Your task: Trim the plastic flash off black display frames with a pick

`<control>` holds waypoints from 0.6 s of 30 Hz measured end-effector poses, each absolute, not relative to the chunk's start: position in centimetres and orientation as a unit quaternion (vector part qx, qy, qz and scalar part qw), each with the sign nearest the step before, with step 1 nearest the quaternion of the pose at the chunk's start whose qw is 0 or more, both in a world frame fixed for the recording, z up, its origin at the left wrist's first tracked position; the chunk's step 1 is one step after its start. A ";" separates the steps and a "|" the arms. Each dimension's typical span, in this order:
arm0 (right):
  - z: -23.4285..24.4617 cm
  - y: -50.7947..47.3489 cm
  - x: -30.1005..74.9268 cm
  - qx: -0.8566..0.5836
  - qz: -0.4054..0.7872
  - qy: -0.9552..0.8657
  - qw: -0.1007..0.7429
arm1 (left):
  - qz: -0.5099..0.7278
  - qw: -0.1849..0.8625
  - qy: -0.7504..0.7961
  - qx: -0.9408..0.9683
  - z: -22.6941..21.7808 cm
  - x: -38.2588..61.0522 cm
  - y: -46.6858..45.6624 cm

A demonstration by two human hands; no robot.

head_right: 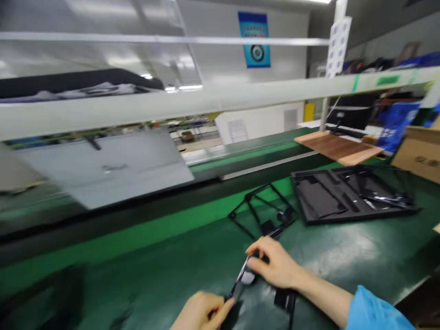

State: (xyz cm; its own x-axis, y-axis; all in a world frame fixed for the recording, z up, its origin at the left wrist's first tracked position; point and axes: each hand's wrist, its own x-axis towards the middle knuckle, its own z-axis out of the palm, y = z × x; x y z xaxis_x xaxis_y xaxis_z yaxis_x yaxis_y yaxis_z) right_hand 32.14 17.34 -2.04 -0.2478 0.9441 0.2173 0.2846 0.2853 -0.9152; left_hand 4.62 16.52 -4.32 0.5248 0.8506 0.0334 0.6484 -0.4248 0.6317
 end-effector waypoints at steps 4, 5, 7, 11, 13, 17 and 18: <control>-1.1 17.7 33.5 -0.487 0.342 -0.674 0.437 | 0.139 0.291 0.481 0.815 -1.8 4.0 15.0; -1.2 17.7 33.6 -0.488 0.339 -0.679 0.431 | 0.129 0.287 0.478 0.820 -1.2 3.9 14.8; -1.5 17.4 33.4 -0.490 0.337 -0.690 0.413 | 0.117 0.261 0.473 0.833 -0.4 3.7 14.9; -2.4 16.5 32.7 -0.493 0.407 -0.663 0.390 | 0.179 0.198 0.448 0.853 0.5 2.8 16.9; -2.7 16.1 32.5 -0.495 0.453 -0.627 0.395 | 0.186 0.210 0.403 0.871 0.3 2.5 18.1; -2.7 15.5 32.4 -0.489 0.504 -0.583 0.408 | 0.190 0.225 0.367 0.882 -1.5 2.6 19.1; -2.5 15.4 32.4 -0.489 0.507 -0.580 0.409 | 0.192 0.225 0.369 0.881 -2.0 2.6 19.1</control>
State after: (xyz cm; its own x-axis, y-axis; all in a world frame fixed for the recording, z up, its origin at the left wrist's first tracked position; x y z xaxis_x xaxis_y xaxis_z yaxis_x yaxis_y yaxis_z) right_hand 32.43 15.43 -2.54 -0.1883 0.9819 -0.0211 0.1522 0.0080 -0.9883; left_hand 2.57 19.09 -2.00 0.6542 0.7367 0.1713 0.5638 -0.6260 0.5388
